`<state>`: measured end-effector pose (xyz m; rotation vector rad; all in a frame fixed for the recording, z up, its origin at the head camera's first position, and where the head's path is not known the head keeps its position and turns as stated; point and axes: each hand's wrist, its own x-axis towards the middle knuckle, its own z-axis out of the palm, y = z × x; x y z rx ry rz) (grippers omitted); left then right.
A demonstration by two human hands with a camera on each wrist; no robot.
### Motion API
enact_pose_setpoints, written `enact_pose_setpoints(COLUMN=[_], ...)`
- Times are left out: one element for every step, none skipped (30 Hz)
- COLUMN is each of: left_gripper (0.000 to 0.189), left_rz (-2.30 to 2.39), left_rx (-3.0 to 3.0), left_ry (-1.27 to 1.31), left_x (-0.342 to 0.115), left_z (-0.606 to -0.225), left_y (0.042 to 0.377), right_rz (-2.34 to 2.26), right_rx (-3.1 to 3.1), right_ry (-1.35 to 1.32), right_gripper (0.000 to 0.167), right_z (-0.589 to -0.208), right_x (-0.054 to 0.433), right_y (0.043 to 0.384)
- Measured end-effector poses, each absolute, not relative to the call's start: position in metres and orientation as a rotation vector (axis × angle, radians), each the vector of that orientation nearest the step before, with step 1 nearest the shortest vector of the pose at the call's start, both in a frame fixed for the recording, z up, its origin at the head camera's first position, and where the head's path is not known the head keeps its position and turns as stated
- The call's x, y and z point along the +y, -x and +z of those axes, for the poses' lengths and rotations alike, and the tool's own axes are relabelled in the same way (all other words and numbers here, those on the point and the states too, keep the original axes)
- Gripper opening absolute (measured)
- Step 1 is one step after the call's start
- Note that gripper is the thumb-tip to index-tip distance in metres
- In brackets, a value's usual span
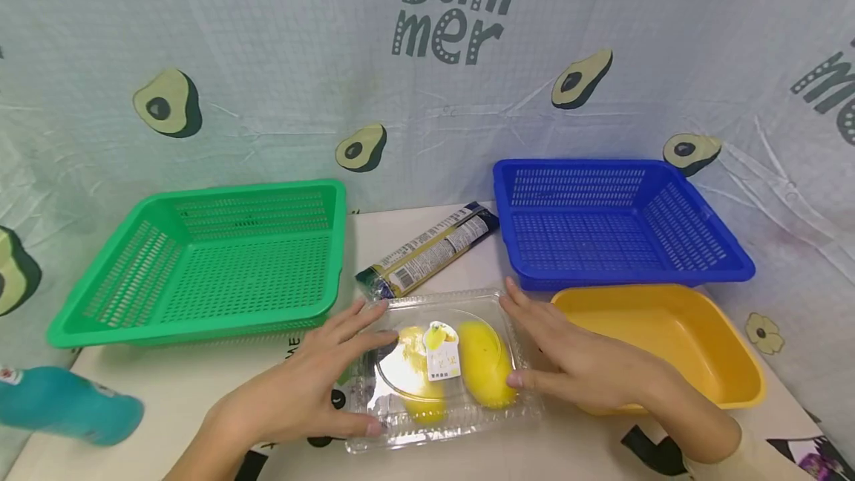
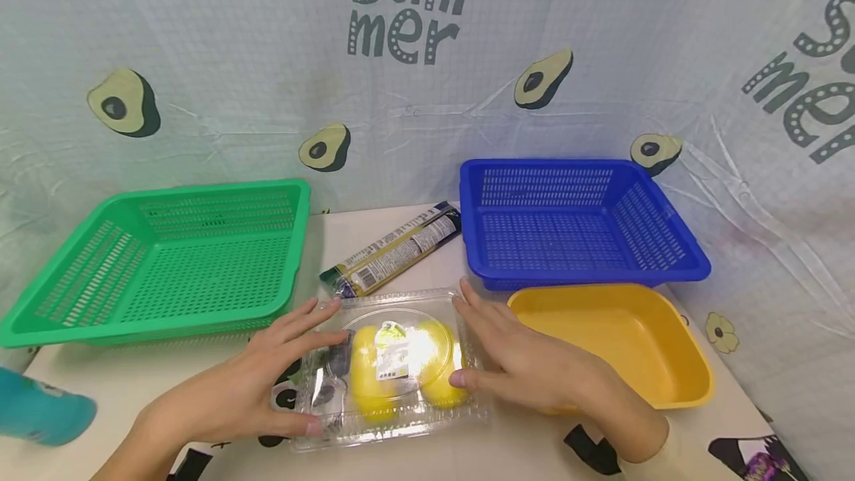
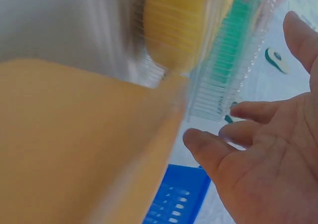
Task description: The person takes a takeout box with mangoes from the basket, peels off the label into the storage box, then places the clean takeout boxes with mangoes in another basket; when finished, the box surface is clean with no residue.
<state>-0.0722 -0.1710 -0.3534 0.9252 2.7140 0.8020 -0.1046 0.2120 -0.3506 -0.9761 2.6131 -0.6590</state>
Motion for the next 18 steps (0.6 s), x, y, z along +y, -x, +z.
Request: enact_pose_setpoints(left_gripper=[0.087,0.088,0.088,0.087,0.087,0.087,0.086,0.086,0.084,0.084,0.083,0.082,0.081,0.08,0.081,0.081,0.08,0.081], left_rz=[0.805,0.812,0.818,0.828,0.841,0.855,0.867,0.874,0.881,0.888,0.895,0.901,0.905,0.908,0.911,0.912,0.914,0.914], left_rx=[2.698,2.684,2.67,2.657,2.647,2.638,2.631,2.626,2.622,2.618,2.616,2.614,2.613,2.614,2.613,2.616,2.618,2.62], left_ry=[-0.933,-0.933,-0.926,-0.922,-0.916,-0.913,-0.907,-0.903,-0.903,-0.902,-0.903,-0.902,-0.899,-0.902,-0.906,-0.913,-0.92,-0.923], left_x=[-0.172,-0.172,-0.173,-0.174,-0.175,-0.175,-0.175,-0.176,-0.176,-0.176,-0.176,-0.176,-0.176,-0.176,-0.176,-0.175,-0.175,-0.175], left_z=[-0.354,-0.354,-0.354,-0.355,-0.356,-0.357,-0.359,-0.36,-0.361,-0.362,-0.363,-0.364,-0.365,-0.365,-0.366,-0.367,-0.367,-0.367], left_y=[0.074,0.076,0.078,0.079,0.08,0.082,0.083,0.083,0.084,0.085,0.085,0.086,0.086,0.087,0.087,0.087,0.088,0.088], right_rz=[-0.661,-0.665,-0.668,-0.677,-0.677,-0.678,-0.675,-0.669,-0.664,-0.663,-0.655,-0.646,-0.635,-0.625,-0.615,-0.605,-0.593,-0.581], right_rx=[2.619,2.626,2.635,2.642,2.652,2.659,2.667,2.676,2.685,2.691,2.697,2.703,2.71,2.714,2.716,2.716,2.714,2.71], right_ry=[0.993,1.016,1.042,1.071,1.087,1.099,1.107,1.122,1.133,1.154,1.168,1.199,1.241,1.284,1.324,1.366,1.405,1.447], right_gripper=[0.09,0.088,0.085,0.083,0.08,0.078,0.075,0.073,0.072,0.071,0.069,0.068,0.068,0.068,0.067,0.068,0.068,0.068], right_z=[-0.35,-0.349,-0.349,-0.349,-0.348,-0.348,-0.348,-0.348,-0.348,-0.348,-0.348,-0.349,-0.349,-0.35,-0.35,-0.351,-0.351,-0.352], right_x=[0.21,0.208,0.206,0.204,0.202,0.2,0.198,0.196,0.194,0.192,0.189,0.187,0.185,0.182,0.18,0.177,0.175,0.173], right_y=[0.106,0.107,0.109,0.11,0.112,0.113,0.114,0.115,0.116,0.117,0.118,0.119,0.12,0.12,0.121,0.121,0.122,0.122])
